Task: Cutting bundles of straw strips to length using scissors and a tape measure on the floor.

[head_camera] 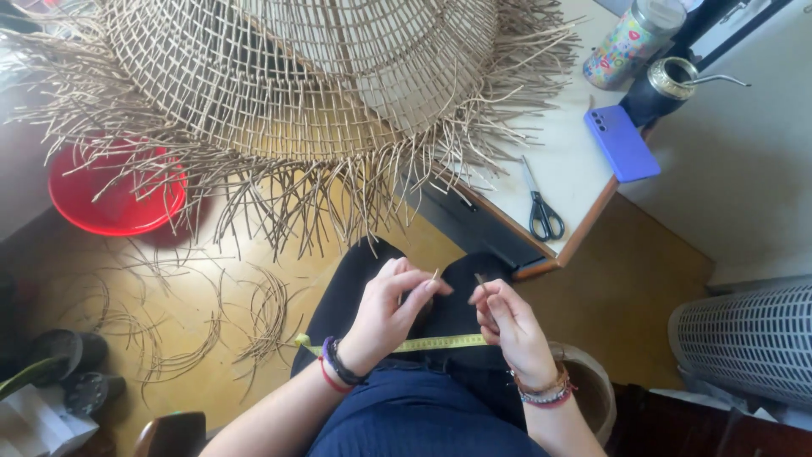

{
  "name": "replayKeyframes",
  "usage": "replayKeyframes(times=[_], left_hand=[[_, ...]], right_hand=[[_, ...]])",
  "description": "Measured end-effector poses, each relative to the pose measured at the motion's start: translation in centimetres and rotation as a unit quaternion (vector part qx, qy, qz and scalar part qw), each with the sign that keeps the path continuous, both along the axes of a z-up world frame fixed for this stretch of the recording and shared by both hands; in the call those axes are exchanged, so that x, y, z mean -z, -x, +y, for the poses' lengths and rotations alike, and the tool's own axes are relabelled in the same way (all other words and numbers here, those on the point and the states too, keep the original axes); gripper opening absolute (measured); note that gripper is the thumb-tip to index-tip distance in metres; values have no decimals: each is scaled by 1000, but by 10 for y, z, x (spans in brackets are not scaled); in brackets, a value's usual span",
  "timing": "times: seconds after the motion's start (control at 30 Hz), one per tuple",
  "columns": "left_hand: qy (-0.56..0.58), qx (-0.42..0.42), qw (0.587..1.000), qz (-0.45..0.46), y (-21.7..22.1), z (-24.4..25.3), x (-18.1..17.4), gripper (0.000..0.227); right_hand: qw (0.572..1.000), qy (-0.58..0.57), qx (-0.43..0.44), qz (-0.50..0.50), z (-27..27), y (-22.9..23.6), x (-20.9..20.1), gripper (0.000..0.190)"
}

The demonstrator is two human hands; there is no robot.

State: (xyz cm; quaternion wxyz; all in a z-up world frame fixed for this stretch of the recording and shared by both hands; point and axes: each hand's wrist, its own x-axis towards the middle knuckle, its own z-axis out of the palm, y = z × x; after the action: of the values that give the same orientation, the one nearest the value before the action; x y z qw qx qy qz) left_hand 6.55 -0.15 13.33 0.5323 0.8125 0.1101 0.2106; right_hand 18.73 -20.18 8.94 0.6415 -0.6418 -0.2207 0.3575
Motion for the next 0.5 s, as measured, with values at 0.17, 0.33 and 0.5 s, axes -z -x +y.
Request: replayKeyframes(times=[0.17,0.33,0.5], left_hand=[[16,-51,998,-25,-4,-10,-1,15],[163,-41,985,-26,-5,-14,-5,15],[88,-26,994,-52,-5,-14,8,20]], right_hand=[[996,16,66,-61,21,17,-25,27],[989,-7,79,-124,34,41,-48,20],[991,-24,77,-110,35,45,-41,20]])
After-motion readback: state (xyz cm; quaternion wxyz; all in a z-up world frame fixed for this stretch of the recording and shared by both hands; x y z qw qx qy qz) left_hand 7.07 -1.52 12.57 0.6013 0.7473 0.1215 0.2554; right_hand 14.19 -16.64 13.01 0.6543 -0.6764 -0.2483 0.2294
